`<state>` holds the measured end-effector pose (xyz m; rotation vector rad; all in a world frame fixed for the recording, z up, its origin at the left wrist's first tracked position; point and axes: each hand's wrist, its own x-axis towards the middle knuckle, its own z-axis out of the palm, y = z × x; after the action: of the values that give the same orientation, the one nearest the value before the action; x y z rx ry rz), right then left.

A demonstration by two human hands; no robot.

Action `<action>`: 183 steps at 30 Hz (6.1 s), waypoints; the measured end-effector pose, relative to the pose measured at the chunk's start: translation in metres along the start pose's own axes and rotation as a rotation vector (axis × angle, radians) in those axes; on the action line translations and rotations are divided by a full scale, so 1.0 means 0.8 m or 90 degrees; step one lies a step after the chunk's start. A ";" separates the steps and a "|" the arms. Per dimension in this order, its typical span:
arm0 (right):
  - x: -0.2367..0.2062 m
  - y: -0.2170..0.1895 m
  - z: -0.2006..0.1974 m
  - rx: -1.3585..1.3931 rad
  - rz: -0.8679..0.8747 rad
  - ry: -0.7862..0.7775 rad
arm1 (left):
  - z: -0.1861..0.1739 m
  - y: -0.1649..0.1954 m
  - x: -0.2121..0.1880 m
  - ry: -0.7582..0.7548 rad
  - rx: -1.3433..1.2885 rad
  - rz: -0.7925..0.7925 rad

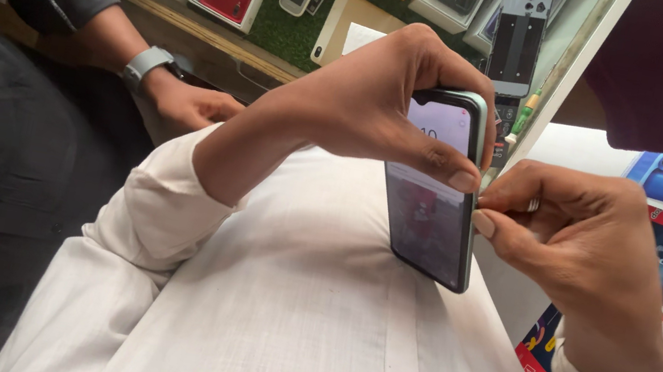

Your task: The person removes a protective film from the back of a disassembled smartphone, then closes the device and tests the screen. They reopen the phone and use a screwdriver to work on the back cover of another smartphone. The work occurs at a counter in a mobile repair shop.

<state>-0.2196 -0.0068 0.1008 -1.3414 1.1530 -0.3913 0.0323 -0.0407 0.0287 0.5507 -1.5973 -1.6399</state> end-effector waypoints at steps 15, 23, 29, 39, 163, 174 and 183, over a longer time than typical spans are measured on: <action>0.018 0.027 -0.028 0.088 -0.032 -0.139 | 0.015 0.014 -0.009 0.076 0.102 -0.001; 0.023 0.038 -0.028 0.119 -0.006 -0.169 | 0.010 0.015 -0.009 0.028 0.086 0.003; 0.017 0.038 -0.019 0.083 0.024 -0.151 | 0.015 0.013 -0.011 0.024 0.081 -0.017; 0.011 0.028 -0.011 0.066 -0.004 -0.107 | 0.007 0.010 -0.007 0.005 0.075 0.007; 0.054 0.121 0.039 0.717 0.018 -0.296 | -0.004 -0.041 0.039 0.150 -0.041 -0.054; 0.052 0.110 0.043 0.676 -0.057 -0.300 | -0.005 -0.030 0.036 0.131 -0.071 -0.023; 0.046 0.105 0.037 0.543 -0.082 -0.198 | -0.008 -0.044 0.026 0.252 -0.010 -0.001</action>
<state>-0.2103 0.0024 0.0050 -0.6829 0.5253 -0.6498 0.0165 -0.0638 -0.0017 0.8117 -1.2915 -1.4349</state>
